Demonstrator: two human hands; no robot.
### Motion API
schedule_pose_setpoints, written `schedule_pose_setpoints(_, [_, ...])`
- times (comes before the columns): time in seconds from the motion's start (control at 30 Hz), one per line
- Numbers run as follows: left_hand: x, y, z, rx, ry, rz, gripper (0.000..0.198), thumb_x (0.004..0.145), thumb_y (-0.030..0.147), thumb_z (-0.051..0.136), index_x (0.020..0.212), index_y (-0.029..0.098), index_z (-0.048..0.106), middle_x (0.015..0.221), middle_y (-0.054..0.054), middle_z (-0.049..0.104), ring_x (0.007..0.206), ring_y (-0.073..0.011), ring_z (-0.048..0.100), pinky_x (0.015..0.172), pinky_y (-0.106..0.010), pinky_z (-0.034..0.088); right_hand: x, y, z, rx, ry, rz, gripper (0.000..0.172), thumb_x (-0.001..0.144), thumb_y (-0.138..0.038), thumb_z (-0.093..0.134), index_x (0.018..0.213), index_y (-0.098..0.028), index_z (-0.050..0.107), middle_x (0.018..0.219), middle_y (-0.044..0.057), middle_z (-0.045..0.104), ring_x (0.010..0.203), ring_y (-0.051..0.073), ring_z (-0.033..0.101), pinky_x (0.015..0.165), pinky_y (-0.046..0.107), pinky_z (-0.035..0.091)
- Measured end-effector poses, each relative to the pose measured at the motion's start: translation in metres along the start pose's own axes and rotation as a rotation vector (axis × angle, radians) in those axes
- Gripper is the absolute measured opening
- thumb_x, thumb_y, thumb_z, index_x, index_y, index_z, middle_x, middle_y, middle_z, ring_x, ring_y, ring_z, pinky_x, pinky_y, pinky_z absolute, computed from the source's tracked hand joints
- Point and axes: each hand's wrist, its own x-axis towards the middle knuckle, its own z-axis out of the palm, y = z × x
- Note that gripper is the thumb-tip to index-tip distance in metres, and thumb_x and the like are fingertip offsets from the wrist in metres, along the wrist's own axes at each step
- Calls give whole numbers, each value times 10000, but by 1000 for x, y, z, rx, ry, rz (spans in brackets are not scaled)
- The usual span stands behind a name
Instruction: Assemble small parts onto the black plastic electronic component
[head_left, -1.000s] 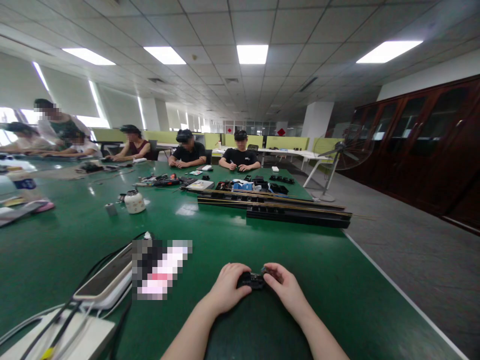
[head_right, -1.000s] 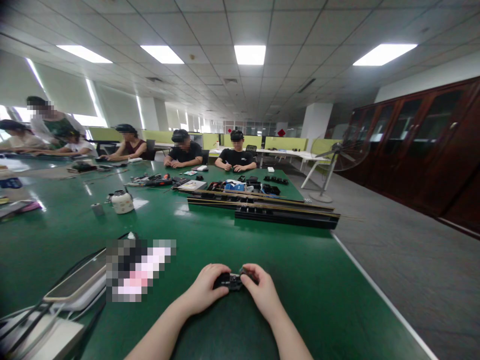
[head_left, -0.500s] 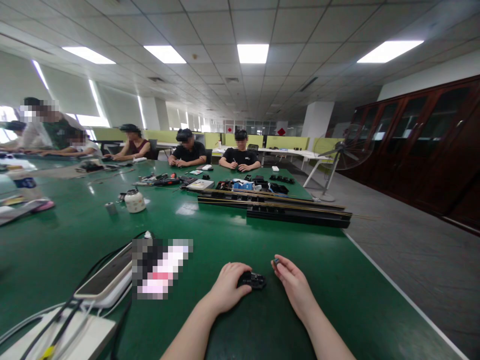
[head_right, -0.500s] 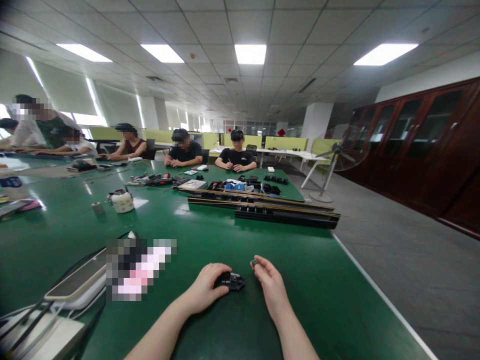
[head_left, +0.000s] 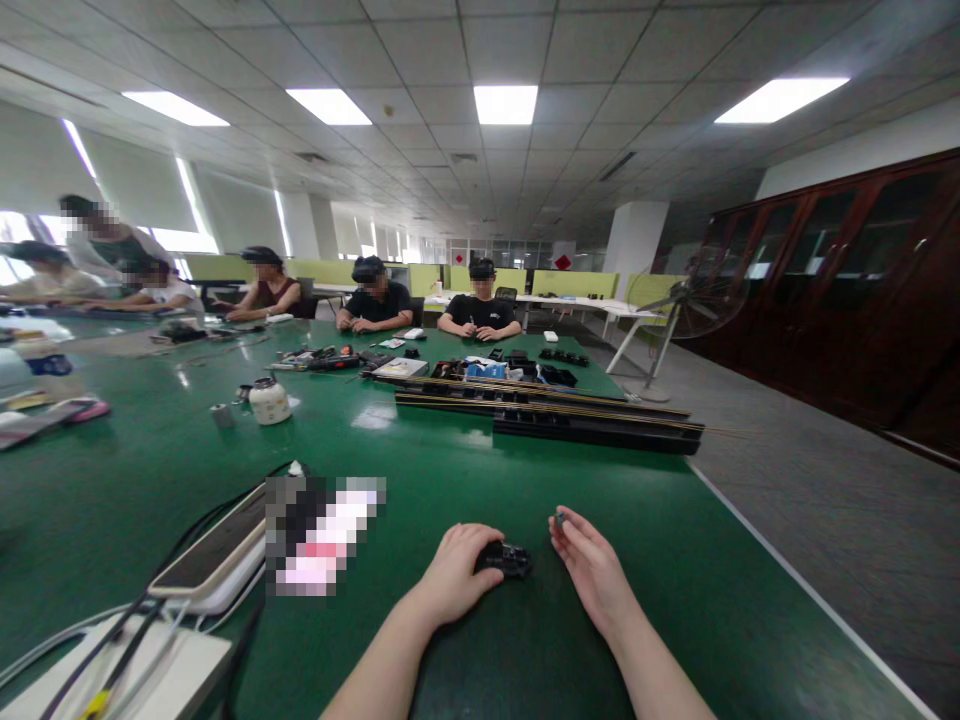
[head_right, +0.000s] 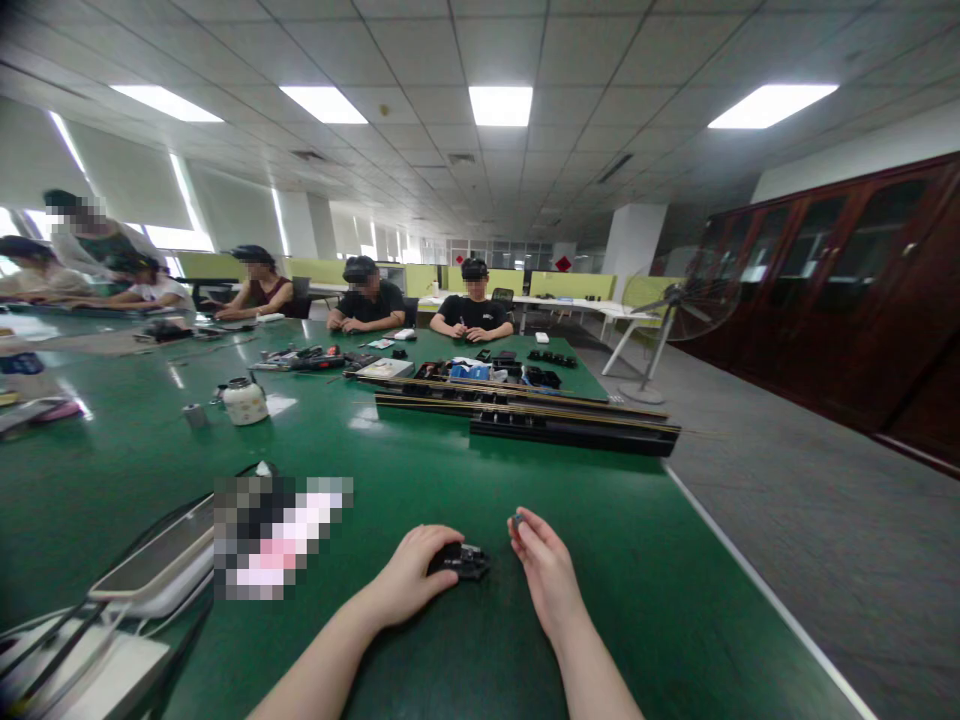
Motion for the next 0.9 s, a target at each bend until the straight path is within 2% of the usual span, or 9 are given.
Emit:
schedule_pose_setpoints(0.2, [0,-2,1,17,8,10,362,713,223,616,1066,238,538,1098,-24,584,1054,-206,486,963,-361,319,-1,0,2,47,3,13,376,519,-314,788,853,-202,657,811,9,690,818,151,622,731,240,474])
schedule_pose_setpoints(0.53, [1,0,1,20,-4,-12,368,708,222,621,1065,232,537,1100,-27,581,1060,-208,482,971,-371,311,0,3,0,21,-7,-5,389,519,-324,790,858,-195,649,829,9,685,826,150,618,774,255,459])
schedule_pose_setpoints(0.73, [1,-3,3,24,6,-1,376,708,230,623,1073,238,534,1103,-25,580,1058,-207,484,965,-367,319,3,10,-2,-99,-17,-59,403,543,-387,766,873,-193,640,867,35,692,886,193,619,867,337,437])
schedule_pose_setpoints(0.9, [1,-4,4,19,8,-2,382,699,227,631,1069,239,537,1098,-24,583,1055,-207,485,964,-367,322,2,11,-2,-332,-83,-97,418,587,-426,726,914,-185,630,907,65,699,925,224,618,912,386,415])
